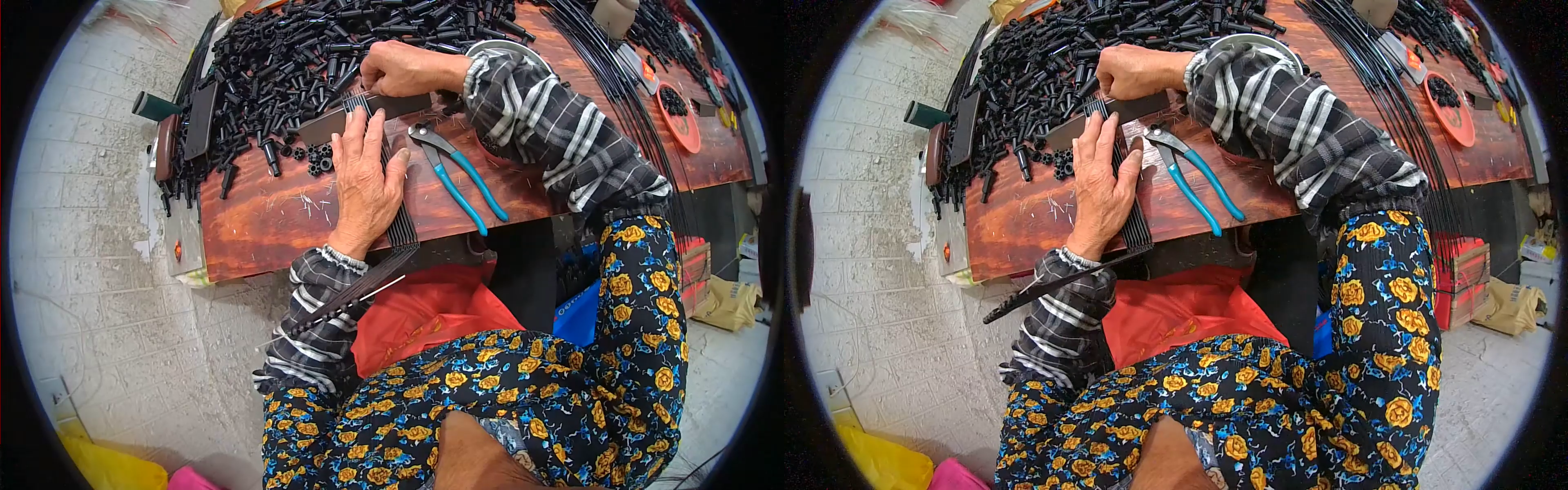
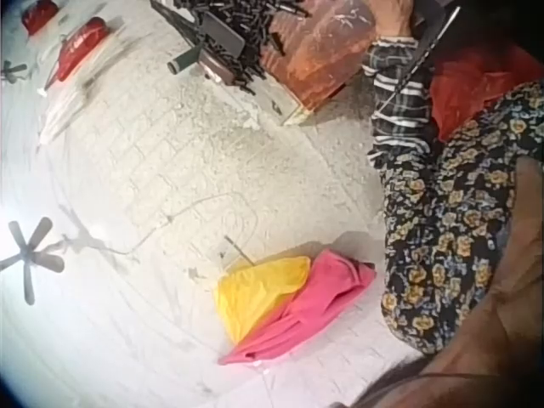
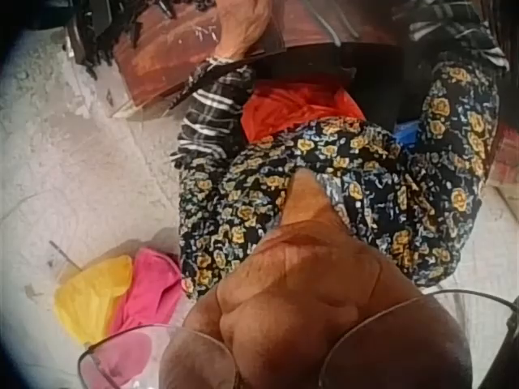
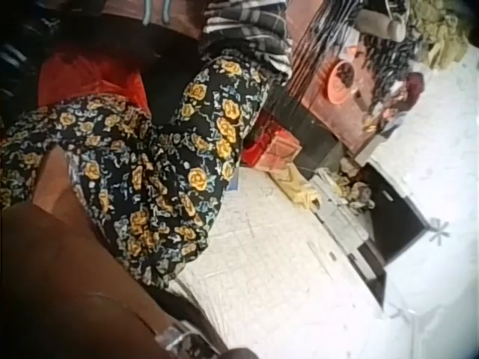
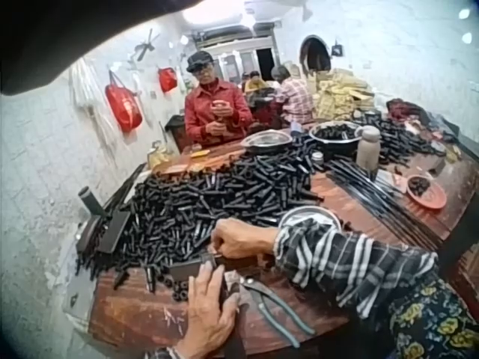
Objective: Assembling and trimming black plastic components at a factory workbench using pliers.
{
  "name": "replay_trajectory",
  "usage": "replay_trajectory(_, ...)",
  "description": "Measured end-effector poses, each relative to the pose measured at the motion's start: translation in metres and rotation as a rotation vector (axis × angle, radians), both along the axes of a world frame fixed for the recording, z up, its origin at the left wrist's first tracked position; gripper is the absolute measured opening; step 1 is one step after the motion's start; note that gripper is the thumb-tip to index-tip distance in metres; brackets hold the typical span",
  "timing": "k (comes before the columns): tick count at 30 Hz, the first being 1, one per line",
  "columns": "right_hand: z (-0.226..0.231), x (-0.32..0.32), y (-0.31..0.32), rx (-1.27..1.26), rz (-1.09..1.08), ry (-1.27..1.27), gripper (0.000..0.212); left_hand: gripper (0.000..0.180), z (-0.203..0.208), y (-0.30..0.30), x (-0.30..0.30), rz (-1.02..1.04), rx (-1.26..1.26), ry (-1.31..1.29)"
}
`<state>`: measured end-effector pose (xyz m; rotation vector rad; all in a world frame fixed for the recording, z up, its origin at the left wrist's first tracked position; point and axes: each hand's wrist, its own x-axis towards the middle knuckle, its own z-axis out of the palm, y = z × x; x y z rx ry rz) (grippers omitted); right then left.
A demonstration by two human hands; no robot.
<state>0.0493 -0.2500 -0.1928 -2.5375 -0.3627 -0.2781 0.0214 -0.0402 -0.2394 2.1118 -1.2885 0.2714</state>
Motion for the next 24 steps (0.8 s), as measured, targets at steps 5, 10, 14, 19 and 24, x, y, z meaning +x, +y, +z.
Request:
replay_trajectory(5, 0.004, 0.003, -0.004, 0.005, 0.045, 0.044, 0.018, 0.056, 0.000, 0.000, 0.000, -0.004, -0.014, 0.009)
replay_trajectory(10, 0.006, 0.001, 0.001, 0.032, 0.019, 0.059, 0.017, 0.055, 0.001, 0.001, 0.000, -0.005, -0.013, 0.007)
replay_trajectory(14, 0.002, 0.006, 0.006, 0.032, -0.020, 0.118, 0.017, 0.056, 0.001, 0.001, -0.001, -0.002, -0.013, 0.012)
replay_trajectory(19, -0.001, 0.013, 0.013, 0.091, -0.070, 0.026, 0.020, 0.055, 0.003, -0.001, -0.002, -0.014, -0.013, 0.030)
replay_trajectory(24, 0.005, 0.015, 0.011, 0.066, -0.024, 0.036, 0.021, 0.055, 0.000, 0.005, 0.002, 0.007, -0.009, 0.014)
